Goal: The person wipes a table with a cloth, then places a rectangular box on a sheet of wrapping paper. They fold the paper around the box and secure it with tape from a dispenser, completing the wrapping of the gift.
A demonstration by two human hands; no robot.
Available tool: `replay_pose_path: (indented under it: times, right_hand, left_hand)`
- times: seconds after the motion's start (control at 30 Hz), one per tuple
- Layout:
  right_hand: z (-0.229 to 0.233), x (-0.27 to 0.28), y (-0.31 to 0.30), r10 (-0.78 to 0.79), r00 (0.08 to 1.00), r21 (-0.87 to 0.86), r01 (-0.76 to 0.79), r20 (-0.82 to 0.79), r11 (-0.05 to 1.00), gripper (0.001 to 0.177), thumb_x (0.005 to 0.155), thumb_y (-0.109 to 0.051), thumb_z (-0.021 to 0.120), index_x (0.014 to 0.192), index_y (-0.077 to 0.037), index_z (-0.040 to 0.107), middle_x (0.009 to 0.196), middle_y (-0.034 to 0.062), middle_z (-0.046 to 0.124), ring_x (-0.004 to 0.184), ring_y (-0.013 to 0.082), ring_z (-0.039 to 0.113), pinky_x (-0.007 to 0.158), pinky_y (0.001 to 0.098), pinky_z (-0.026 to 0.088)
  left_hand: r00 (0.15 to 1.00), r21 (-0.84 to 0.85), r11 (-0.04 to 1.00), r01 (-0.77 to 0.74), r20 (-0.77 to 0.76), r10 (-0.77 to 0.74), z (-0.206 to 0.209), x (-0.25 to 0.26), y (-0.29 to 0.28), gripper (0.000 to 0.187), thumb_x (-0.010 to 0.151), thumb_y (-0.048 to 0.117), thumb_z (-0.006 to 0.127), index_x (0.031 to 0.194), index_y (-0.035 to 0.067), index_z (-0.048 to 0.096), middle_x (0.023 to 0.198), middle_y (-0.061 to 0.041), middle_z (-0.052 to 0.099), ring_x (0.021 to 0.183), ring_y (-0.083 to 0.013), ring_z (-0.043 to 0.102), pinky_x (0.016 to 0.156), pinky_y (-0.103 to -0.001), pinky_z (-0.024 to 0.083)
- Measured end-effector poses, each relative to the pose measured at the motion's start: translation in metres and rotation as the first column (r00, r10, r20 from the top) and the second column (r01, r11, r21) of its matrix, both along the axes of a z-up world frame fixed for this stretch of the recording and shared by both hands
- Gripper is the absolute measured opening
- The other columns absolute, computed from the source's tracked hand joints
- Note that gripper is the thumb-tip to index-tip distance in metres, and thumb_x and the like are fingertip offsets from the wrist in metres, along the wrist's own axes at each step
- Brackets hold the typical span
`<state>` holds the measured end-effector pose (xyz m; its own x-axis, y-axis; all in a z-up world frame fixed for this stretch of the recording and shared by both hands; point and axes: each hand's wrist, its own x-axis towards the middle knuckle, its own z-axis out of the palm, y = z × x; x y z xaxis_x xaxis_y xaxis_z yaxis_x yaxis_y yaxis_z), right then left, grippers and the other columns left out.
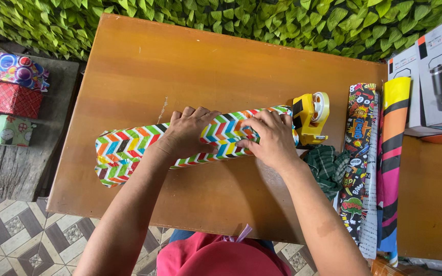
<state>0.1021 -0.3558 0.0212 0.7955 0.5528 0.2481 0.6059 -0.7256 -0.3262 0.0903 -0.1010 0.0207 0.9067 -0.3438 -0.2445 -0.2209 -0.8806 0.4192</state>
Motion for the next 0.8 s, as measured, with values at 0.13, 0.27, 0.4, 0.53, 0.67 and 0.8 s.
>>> replay_pose_path:
  times: [0.13, 0.27, 0.4, 0.53, 0.67, 0.8]
  right_hand:
    - [0.0, 0.013, -0.003, 0.133, 0.989, -0.04, -0.13, 0.067, 0.991, 0.089, 0.07, -0.055, 0.082, 0.146, -0.018, 0.054, 0.137, 0.0106, 0.061, 0.133, 0.0325, 0.051, 0.109, 0.0665, 0.013]
    - [-0.004, 0.023, -0.006, 0.115, 0.982, -0.127, -0.135, -0.152, 0.983, 0.083, 0.077, -0.06, 0.077, 0.146, -0.021, 0.052, 0.136, 0.0029, 0.06, 0.131, 0.0224, 0.054, 0.12, 0.0724, -0.002]
    - [-0.009, 0.023, -0.006, 0.093, 0.982, -0.136, -0.116, -0.164, 0.984, 0.08, 0.079, -0.058, 0.076, 0.146, -0.02, 0.053, 0.135, 0.0023, 0.06, 0.13, 0.0229, 0.055, 0.119, 0.0725, 0.0]
    - [-0.012, 0.009, -0.007, 0.067, 0.991, -0.18, -0.045, 0.114, 0.983, 0.069, 0.082, -0.052, 0.074, 0.141, -0.018, 0.058, 0.138, 0.0053, 0.061, 0.132, 0.0286, 0.056, 0.115, 0.071, 0.006]
    - [-0.019, -0.049, 0.001, -0.07, 0.956, 0.008, 0.071, 0.284, 0.997, 0.028, 0.105, -0.03, 0.074, 0.13, -0.022, 0.065, 0.127, -0.0023, 0.066, 0.121, 0.019, 0.062, 0.119, 0.0538, 0.027]
    - [-0.037, -0.086, 0.009, -0.101, 0.918, -0.1, 0.15, 0.384, 0.984, 0.027, 0.101, -0.023, 0.071, 0.128, -0.018, 0.069, 0.126, -0.0041, 0.068, 0.123, 0.0171, 0.063, 0.112, 0.0506, 0.028]
  left_hand:
    - [0.999, -0.021, 0.999, 0.027, -0.046, -0.028, 0.006, 0.002, 0.001, 0.099, 0.066, 0.047, 0.089, 0.151, 0.026, 0.041, 0.144, -0.002, 0.05, 0.135, -0.0281, 0.041, 0.111, -0.049, 0.031]
    - [0.996, 0.016, 0.998, 0.069, 0.051, -0.069, 0.011, -0.008, -0.008, 0.098, 0.075, 0.035, 0.081, 0.159, 0.018, 0.034, 0.143, -0.01, 0.05, 0.137, -0.0306, 0.042, 0.118, -0.053, 0.025]
    - [0.891, 0.048, 0.996, -0.073, 0.452, 0.044, -0.006, -0.044, -0.052, 0.073, 0.091, 0.031, 0.063, 0.156, 0.007, 0.041, 0.157, -0.017, 0.04, 0.147, -0.0381, 0.034, 0.12, -0.06, 0.019]
    - [0.864, -0.014, 0.993, -0.12, 0.491, 0.112, -0.027, -0.05, -0.063, 0.066, 0.096, 0.034, 0.055, 0.154, 0.007, 0.041, 0.163, -0.017, 0.034, 0.151, -0.0381, 0.03, 0.122, -0.06, 0.016]
    - [0.877, -0.021, 0.992, -0.128, 0.464, 0.123, -0.031, -0.05, -0.06, 0.063, 0.099, 0.035, 0.054, 0.154, 0.008, 0.041, 0.163, -0.017, 0.034, 0.15, -0.038, 0.029, 0.122, -0.061, 0.016]
    - [0.9, -0.024, 0.994, -0.111, 0.422, 0.111, -0.03, -0.053, -0.06, 0.065, 0.097, 0.035, 0.054, 0.155, 0.008, 0.04, 0.161, -0.015, 0.033, 0.15, -0.0375, 0.029, 0.121, -0.062, 0.016]
